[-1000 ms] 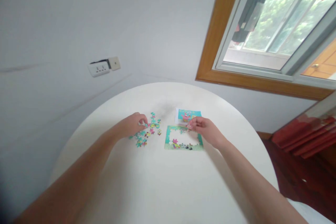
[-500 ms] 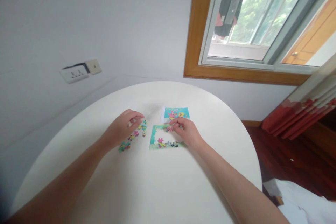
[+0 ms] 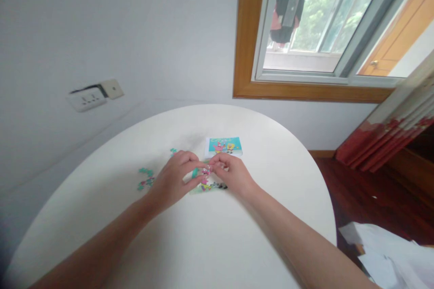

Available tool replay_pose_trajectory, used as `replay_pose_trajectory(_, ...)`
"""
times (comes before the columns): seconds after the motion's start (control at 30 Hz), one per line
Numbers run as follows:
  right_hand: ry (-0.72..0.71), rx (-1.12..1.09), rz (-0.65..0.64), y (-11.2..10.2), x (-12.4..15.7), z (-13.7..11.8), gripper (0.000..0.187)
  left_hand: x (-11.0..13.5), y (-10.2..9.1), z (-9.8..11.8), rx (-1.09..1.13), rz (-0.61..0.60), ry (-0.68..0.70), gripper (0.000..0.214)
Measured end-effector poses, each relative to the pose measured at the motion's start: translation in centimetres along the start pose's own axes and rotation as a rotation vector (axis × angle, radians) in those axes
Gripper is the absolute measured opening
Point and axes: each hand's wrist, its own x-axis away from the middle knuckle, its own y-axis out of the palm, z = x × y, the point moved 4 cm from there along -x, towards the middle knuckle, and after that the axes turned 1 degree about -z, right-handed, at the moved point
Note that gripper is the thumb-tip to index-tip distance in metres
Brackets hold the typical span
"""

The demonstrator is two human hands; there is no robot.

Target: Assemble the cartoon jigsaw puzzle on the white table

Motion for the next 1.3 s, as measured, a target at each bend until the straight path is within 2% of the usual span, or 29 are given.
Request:
replay_pose_trajectory(0.17, -0.048, 0.126, 0.002, -0.4, 0.0, 0.0, 0.029, 0.1, 0.2, -0.3, -0.019, 0.034, 0.001, 0.018)
replay_pose_trajectory(0.33, -0.141, 0.258, 0.026, -0.3, 0.0, 0.0, 0.021, 0.2, 1.0, -0.2, -0.003, 0.033, -0.007, 0.019)
replay_pose_trajectory(0.47, -0.152, 0.324, 0.073, -1.0, -0.4, 1.1, 0.023, 0.2, 1.3, -1.3, -0.009, 0.018, -0.029, 0.034)
replay_pose_trajectory(0.63, -0.037, 0.532, 0.044, -2.4, -0.8, 3.0, 0.021, 0.5, 0.2, -4.9, -0.082, 0.028, -0.107, 0.025)
replay_pose_trajectory(0.8, 0.082, 0.742, -0.007, -2.2, -0.5, 3.1, 0.023, 1.0, -1.0, -7.9, -0.131, 0.003, -0.165, 0.026)
replay_pose_trajectory(1.03, 0.095, 0.872, -0.025, -1.5, -0.2, 2.9, 0.023, 1.2, -1.3, -8.8, -0.135, -0.031, -0.168, 0.026)
replay_pose_trajectory(1.3, 0.119, 0.835, -0.036, -1.3, -0.3, 2.5, 0.022, 1.1, -1.7, -8.4, -0.133, -0.048, -0.145, 0.026)
